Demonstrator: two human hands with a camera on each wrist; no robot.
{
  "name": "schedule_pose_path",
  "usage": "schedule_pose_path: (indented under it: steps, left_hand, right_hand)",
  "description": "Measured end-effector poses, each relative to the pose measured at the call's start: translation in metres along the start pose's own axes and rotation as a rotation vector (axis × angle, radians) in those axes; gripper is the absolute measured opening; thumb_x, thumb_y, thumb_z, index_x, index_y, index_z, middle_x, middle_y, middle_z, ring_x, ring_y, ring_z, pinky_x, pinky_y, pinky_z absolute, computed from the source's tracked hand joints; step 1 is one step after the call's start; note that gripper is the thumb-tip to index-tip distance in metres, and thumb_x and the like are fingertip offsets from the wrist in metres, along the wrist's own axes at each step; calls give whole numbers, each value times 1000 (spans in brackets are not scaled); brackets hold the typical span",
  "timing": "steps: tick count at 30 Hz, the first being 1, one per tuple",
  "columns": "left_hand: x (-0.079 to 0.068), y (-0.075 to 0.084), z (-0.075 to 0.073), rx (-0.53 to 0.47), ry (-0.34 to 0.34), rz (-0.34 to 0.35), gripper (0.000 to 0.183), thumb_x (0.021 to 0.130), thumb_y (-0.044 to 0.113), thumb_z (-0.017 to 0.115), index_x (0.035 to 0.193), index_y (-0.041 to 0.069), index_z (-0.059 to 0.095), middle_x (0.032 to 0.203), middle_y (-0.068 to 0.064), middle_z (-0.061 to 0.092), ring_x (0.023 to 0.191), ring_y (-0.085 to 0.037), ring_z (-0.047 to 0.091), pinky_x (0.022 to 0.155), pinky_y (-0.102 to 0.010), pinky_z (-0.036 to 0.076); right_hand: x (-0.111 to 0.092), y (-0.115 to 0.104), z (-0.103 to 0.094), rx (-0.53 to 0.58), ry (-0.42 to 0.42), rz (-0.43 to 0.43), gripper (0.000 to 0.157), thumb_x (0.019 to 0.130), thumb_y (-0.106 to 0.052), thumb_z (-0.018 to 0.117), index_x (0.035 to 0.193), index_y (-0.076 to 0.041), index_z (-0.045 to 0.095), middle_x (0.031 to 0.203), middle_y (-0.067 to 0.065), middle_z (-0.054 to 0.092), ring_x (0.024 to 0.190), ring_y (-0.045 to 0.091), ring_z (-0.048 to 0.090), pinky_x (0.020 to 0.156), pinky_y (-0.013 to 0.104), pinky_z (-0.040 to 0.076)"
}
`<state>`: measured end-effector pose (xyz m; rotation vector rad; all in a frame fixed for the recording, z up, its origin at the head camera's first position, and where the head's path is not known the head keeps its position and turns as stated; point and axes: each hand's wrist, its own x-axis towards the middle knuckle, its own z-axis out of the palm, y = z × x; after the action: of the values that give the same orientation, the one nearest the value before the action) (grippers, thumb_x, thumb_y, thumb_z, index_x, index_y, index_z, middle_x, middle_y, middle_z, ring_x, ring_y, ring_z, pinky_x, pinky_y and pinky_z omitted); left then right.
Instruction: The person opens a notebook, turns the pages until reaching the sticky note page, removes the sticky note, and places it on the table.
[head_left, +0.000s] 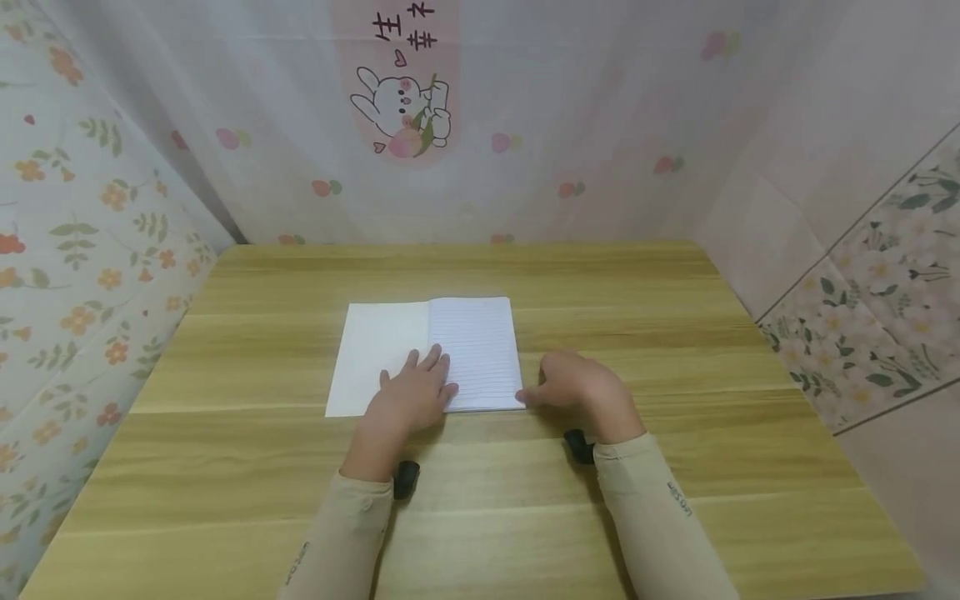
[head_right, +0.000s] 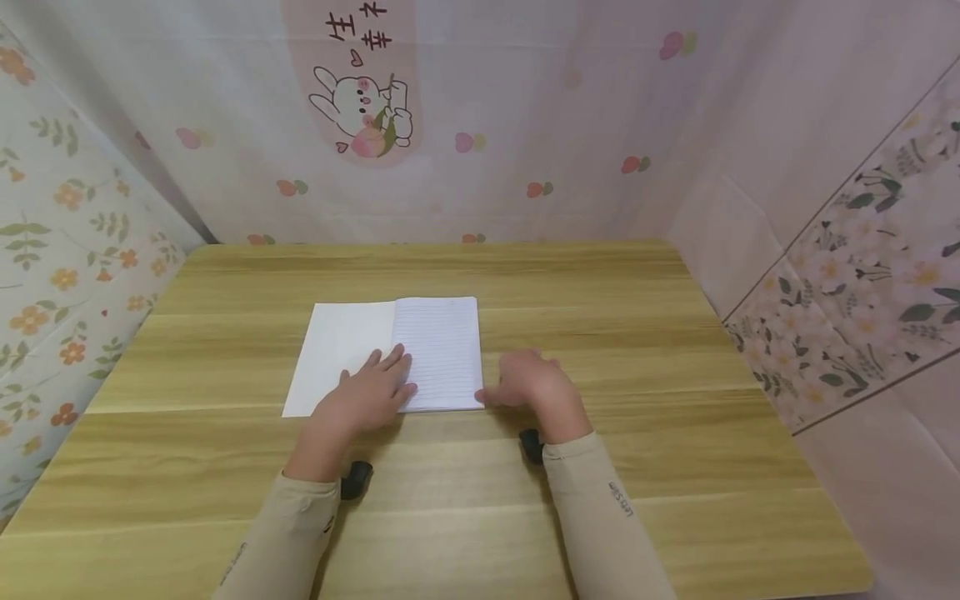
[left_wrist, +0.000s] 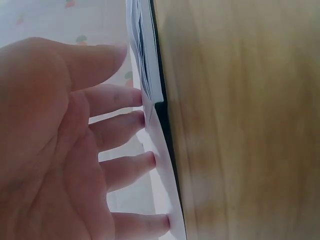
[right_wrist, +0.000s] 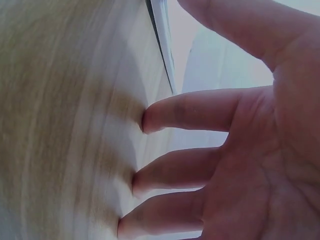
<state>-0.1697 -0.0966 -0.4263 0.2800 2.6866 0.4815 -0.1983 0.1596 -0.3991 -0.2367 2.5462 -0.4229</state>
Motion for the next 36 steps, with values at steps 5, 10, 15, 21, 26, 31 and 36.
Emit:
schedule_pose_path:
  steps: [5, 10, 15, 21, 26, 31, 36]
  left_hand:
    - [0, 3, -3, 10, -20, 4, 65, 113, 38, 45, 169, 10, 29, 180, -9, 18, 167, -43, 14, 123, -82, 17]
    - [0, -1, -3, 10, -23, 3, 65, 113, 38, 47, 168, 9, 30, 179, -12, 19, 166, -44, 15, 122, -83, 18]
    - [0, -2, -4, 5, -17, 13, 64, 112, 38, 47, 168, 8, 32, 179, -13, 21, 165, -46, 17, 120, -84, 18]
    - [2, 1, -6, 6, -25, 23, 65, 112, 39, 47, 167, 8, 33, 178, -14, 22, 165, -47, 17, 120, -84, 18]
    - [2, 0, -7, 12, -22, 28, 67, 111, 42, 50, 166, 8, 35, 178, -14, 23, 164, -47, 19, 120, -84, 20]
    - [2, 1, -8, 16, -13, 39, 70, 110, 46, 53, 166, 7, 36, 177, -14, 26, 164, -48, 21, 120, -84, 22]
    - [2, -1, -8, 38, -7, 31, 74, 108, 49, 56, 166, 8, 36, 177, -13, 26, 164, -46, 23, 120, -82, 24]
  right_hand:
    - [-2, 3, 2, -16, 26, 15, 52, 98, -49, 73, 66, -14, 51, 68, -2, 40, 63, 15, 40, 63, 31, 36]
    - [0, 1, 4, -62, 41, 1, 56, 99, -50, 71, 63, -15, 48, 66, -3, 38, 62, 15, 38, 67, 33, 36]
    - [2, 1, 5, -68, 60, 0, 59, 98, -51, 72, 58, -16, 45, 63, -4, 37, 61, 16, 39, 77, 39, 40]
    - [3, 3, 8, -76, 81, -3, 57, 99, -50, 72, 59, -15, 50, 70, -1, 44, 71, 19, 47, 104, 59, 45]
    - [5, 2, 9, -86, 96, -16, 55, 98, -49, 73, 61, -13, 54, 74, 1, 50, 76, 22, 50, 116, 77, 36]
    - [5, 2, 9, -98, 112, -11, 54, 98, -49, 73, 62, -12, 56, 72, 1, 51, 76, 22, 52, 116, 79, 35]
    - [5, 0, 8, -91, 105, -8, 55, 98, -50, 74, 61, -13, 53, 68, -1, 45, 72, 20, 49, 111, 71, 42]
